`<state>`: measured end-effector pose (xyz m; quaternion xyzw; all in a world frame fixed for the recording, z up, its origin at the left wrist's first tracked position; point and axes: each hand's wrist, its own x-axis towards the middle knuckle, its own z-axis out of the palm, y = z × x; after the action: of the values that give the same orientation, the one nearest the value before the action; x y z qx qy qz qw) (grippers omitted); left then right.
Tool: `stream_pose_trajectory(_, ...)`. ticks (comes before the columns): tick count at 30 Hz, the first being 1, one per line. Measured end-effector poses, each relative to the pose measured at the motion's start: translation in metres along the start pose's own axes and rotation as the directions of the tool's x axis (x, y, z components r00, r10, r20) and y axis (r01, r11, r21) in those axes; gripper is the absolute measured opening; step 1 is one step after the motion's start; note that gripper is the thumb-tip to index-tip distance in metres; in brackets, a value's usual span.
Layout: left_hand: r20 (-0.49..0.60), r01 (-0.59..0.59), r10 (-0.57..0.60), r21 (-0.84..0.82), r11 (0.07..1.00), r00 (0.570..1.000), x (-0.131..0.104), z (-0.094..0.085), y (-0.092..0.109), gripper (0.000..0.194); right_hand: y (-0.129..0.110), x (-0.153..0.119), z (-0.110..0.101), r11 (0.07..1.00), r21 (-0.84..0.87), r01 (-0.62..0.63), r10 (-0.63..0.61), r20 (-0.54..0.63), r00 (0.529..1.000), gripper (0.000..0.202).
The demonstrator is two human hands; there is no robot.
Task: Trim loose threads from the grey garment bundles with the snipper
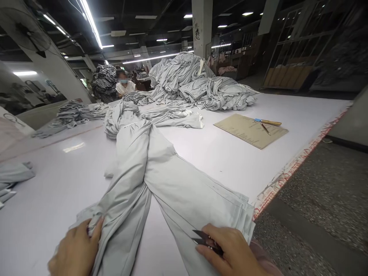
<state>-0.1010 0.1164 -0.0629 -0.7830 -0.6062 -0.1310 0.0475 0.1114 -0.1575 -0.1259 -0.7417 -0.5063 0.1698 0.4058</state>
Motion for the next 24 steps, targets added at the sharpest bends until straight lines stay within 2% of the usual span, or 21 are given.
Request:
stream_pose_trajectory(2, -0.084, -0.034, 0.043, 0.109, 0.993, 0.996, -0.011, -0.009, 0.021, 0.05, -0.001, -0.004, -0.01, 0.987, 0.152, -0.045, 0.055, -0.061, 0.997, 0.024)
stream_pose_trajectory(3, -0.126, -0.072, 0.082, 0.082, 0.994, 0.989, -0.02, -0.014, 0.036, 0.052, -0.001, -0.006, -0.016, 0.974, 0.217, -0.058, 0.084, -0.112, 0.99, 0.025)
stream_pose_trajectory(5, -0.122, -0.224, 0.203, -0.2, 0.954, 0.972, -0.046, -0.023, 0.076, 0.047, 0.001, -0.012, -0.027, 0.95, 0.305, -0.067, 0.147, -0.248, 0.957, 0.025)
stream_pose_trajectory(6, -0.023, -0.277, 0.293, -0.404, 0.872, 0.956, -0.062, -0.025, 0.099, 0.044, 0.001, -0.015, -0.032, 0.941, 0.332, -0.064, 0.177, -0.321, 0.93, 0.025)
stream_pose_trajectory(7, 0.087, -0.287, 0.407, -0.575, 0.766, 0.909, -0.08, -0.023, 0.124, 0.04, 0.001, -0.018, -0.037, 0.933, 0.354, -0.061, 0.208, -0.394, 0.895, 0.025)
stream_pose_trajectory(8, 0.192, -0.272, 0.532, -0.69, 0.671, 0.825, -0.098, -0.02, 0.149, 0.036, 0.001, -0.02, -0.042, 0.925, 0.374, -0.058, 0.237, -0.454, 0.859, 0.026)
stream_pose_trajectory(9, 0.243, -0.26, 0.633, -0.761, 0.595, 0.735, -0.115, -0.015, 0.172, 0.031, 0.001, -0.022, -0.047, 0.917, 0.395, -0.054, 0.263, -0.497, 0.827, 0.027)
stream_pose_trajectory(10, 0.259, -0.261, 0.701, -0.798, 0.543, 0.665, -0.13, -0.008, 0.193, 0.029, 0.001, -0.023, -0.051, 0.909, 0.414, -0.05, 0.284, -0.526, 0.802, 0.028)
stream_pose_trajectory(11, 0.277, -0.249, 0.732, -0.816, 0.521, 0.623, -0.142, -0.001, 0.21, 0.025, 0.001, -0.025, -0.054, 0.901, 0.431, -0.046, 0.301, -0.546, 0.781, 0.029)
stream_pose_trajectory(13, 0.322, -0.206, 0.741, -0.827, 0.523, 0.589, -0.156, 0.011, 0.231, 0.01, 0.001, -0.027, -0.06, 0.894, 0.446, -0.048, 0.323, -0.565, 0.759, 0.031)
stream_pose_trajectory(14, 0.342, -0.181, 0.734, -0.828, 0.531, 0.586, -0.158, 0.015, 0.234, 0.003, 0.002, -0.028, -0.062, 0.894, 0.444, -0.053, 0.326, -0.566, 0.757, 0.031)
stream_pose_trajectory(16, 0.378, -0.123, 0.731, -0.839, 0.53, 0.568, -0.155, 0.018, 0.23, 0.01, 0.004, -0.031, -0.064, 0.901, 0.426, -0.074, 0.323, -0.547, 0.772, 0.029)
stream_pose_trajectory(20, 0.441, 0.131, 0.737, -0.888, 0.44, 0.512, -0.144, 0.002, 0.206, 0.014, 0.007, -0.031, -0.06, 0.903, 0.407, -0.141, 0.339, -0.47, 0.815, 0.022)
stream_pose_trajectory(22, 0.427, 0.182, 0.737, -0.901, 0.393, 0.524, -0.145, -0.008, 0.196, 0.015, 0.006, -0.028, -0.055, 0.895, 0.414, -0.166, 0.346, -0.41, 0.844, 0.018)
stream_pose_trajectory(24, 0.383, 0.153, 0.746, -0.92, 0.36, 0.545, -0.151, -0.014, 0.189, 0.014, 0.003, -0.023, -0.053, 0.9, 0.398, -0.18, 0.319, -0.316, 0.894, 0.019)
